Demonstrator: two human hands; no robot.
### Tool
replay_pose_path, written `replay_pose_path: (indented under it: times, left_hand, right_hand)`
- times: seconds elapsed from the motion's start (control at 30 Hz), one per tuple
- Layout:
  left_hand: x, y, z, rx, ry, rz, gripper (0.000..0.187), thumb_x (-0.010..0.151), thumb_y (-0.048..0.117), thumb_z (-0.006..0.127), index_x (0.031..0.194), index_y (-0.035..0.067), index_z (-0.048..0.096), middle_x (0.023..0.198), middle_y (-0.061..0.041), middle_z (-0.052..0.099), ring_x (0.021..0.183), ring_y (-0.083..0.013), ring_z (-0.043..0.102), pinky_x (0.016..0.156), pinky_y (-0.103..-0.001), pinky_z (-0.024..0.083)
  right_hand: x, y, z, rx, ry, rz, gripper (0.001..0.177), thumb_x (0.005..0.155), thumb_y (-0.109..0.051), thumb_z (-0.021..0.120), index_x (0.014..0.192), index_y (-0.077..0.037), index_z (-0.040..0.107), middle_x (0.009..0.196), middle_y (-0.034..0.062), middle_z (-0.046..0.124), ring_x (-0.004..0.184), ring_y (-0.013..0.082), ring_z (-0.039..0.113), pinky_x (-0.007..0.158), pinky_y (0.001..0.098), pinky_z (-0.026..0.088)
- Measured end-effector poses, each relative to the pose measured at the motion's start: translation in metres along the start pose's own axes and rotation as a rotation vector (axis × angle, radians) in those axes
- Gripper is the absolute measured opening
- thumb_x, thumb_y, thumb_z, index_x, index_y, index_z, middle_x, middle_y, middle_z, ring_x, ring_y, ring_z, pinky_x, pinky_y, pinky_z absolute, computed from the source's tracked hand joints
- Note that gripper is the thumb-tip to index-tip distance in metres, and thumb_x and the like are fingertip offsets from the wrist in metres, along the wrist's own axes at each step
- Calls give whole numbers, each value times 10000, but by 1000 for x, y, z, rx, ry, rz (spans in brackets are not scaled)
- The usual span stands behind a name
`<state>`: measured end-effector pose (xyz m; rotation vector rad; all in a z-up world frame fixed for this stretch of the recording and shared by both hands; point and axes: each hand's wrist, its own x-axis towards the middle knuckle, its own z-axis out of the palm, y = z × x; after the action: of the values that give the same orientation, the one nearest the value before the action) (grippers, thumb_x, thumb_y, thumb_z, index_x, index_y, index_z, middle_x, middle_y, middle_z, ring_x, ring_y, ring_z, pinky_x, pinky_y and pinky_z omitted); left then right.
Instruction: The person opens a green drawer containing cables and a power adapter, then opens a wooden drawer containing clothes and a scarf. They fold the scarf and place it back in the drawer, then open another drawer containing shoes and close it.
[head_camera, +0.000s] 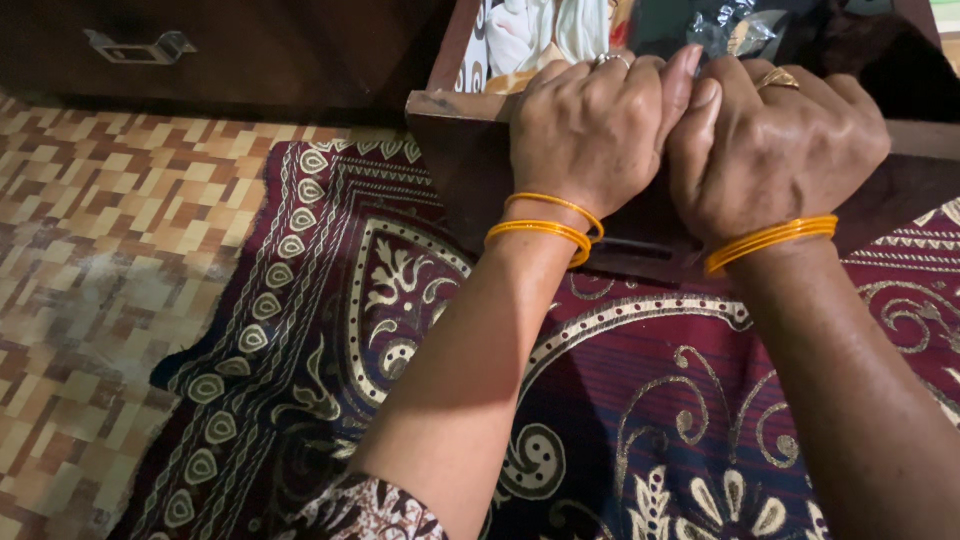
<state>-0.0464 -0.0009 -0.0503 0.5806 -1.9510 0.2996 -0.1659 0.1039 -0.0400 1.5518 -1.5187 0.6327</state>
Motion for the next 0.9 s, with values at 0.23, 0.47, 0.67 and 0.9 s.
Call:
replay_pose_path:
  times: [0.23, 0.47, 0.67, 0.9]
  left_hand:
    - [-1, -2, 3, 0, 30, 5, 403, 1039, 369, 569, 721, 135, 647, 674, -51, 648, 622, -259, 654, 678, -406, 511]
    - [-2, -3, 7, 0, 55, 7, 422, 1036, 381, 577, 702, 133, 645, 661, -59, 653, 612, -271, 646, 673, -413, 505]
    - [-1, -6, 8, 3, 57, 19, 423, 1025, 389, 584, 692, 133, 640, 643, -68, 648, 588, -273, 636, 667, -416, 508]
    - [0, -5, 3, -17, 68, 41, 418, 1018, 379, 586, 690, 123, 632, 687, -77, 664, 619, -294, 653, 671, -437, 516]
  right_hand:
    - [-3, 1, 3, -10, 22, -22, 202, 991, -100, 504, 971, -100, 705, 789, 19, 642, 734, 181, 644, 725, 324, 464]
    - [-5, 2, 5, -43, 28, -35, 188, 971, -109, 508, 955, -108, 695, 795, 16, 643, 724, 182, 634, 721, 320, 460]
    - [-6, 3, 8, -45, 43, -40, 160, 968, -98, 503, 918, -113, 653, 821, 8, 645, 754, 175, 640, 733, 317, 455]
    - [-7, 3, 2, -81, 54, -66, 184, 962, -102, 513, 980, -94, 696, 828, 17, 648, 738, 173, 630, 729, 314, 456]
